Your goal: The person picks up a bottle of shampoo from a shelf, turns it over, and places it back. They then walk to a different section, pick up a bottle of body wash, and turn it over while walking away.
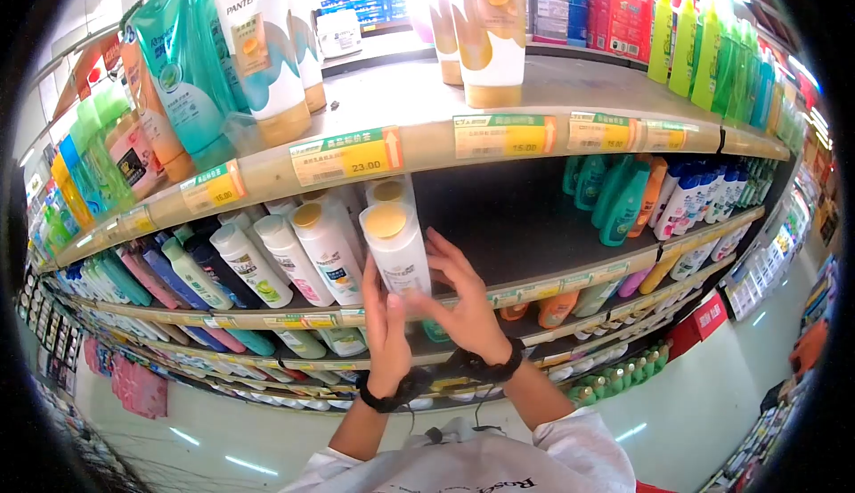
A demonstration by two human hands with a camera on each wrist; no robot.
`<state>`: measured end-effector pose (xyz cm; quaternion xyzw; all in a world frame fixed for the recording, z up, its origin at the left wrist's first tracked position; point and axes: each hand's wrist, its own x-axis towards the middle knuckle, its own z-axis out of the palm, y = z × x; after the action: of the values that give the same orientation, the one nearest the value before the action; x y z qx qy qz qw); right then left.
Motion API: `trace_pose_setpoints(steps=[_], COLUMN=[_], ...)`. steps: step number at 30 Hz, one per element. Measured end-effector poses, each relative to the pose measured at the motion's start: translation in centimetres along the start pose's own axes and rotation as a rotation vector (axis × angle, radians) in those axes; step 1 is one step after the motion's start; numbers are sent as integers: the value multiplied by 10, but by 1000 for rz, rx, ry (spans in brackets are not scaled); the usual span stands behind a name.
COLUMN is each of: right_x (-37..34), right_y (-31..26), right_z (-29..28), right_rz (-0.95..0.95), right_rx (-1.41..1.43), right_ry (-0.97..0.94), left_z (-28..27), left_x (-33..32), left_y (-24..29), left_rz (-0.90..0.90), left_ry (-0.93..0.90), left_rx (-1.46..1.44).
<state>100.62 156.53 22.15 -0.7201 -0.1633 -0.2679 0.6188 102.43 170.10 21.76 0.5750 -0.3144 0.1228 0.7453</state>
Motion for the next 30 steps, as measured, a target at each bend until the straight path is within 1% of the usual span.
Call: trace_pose_setpoints(steps=[2, 6, 8, 11, 13, 17, 20, 23, 26, 30], right_x=[2, 5, 7, 9, 11, 13, 16, 16, 16, 15], right_y=[6, 12, 10, 9, 8, 5, 5, 11, 7, 9], right_z=[-7, -11, -11, -12, -11, -9, -12, -14, -6, -3], right_rz=[-3, 0, 17, 44, 69, 118, 162, 182, 191, 205], right_rx=[-91, -29, 59, 126, 165, 214, 243, 313, 367, 384], right_ry=[-32, -78, -91, -122, -137, -141, -158, -158, -136, -125], left_z=[-2, -8, -11, -14, -14, -8, -6, 1, 5, 5], left_x=[3, 16, 22, 31, 38, 45, 47, 50, 51, 51], left_y=[-2, -10, -16, -26, -34, -52, -28, -20, -21, -26], left_rz=[29, -11, -58, -195, -258, -290, -336, -401, -340, -359], left_ry=[36, 43, 38, 23, 35, 121, 58, 144, 113, 112], left_rx=[34, 96, 43, -163, -250, -320, -382, -456, -413, -442])
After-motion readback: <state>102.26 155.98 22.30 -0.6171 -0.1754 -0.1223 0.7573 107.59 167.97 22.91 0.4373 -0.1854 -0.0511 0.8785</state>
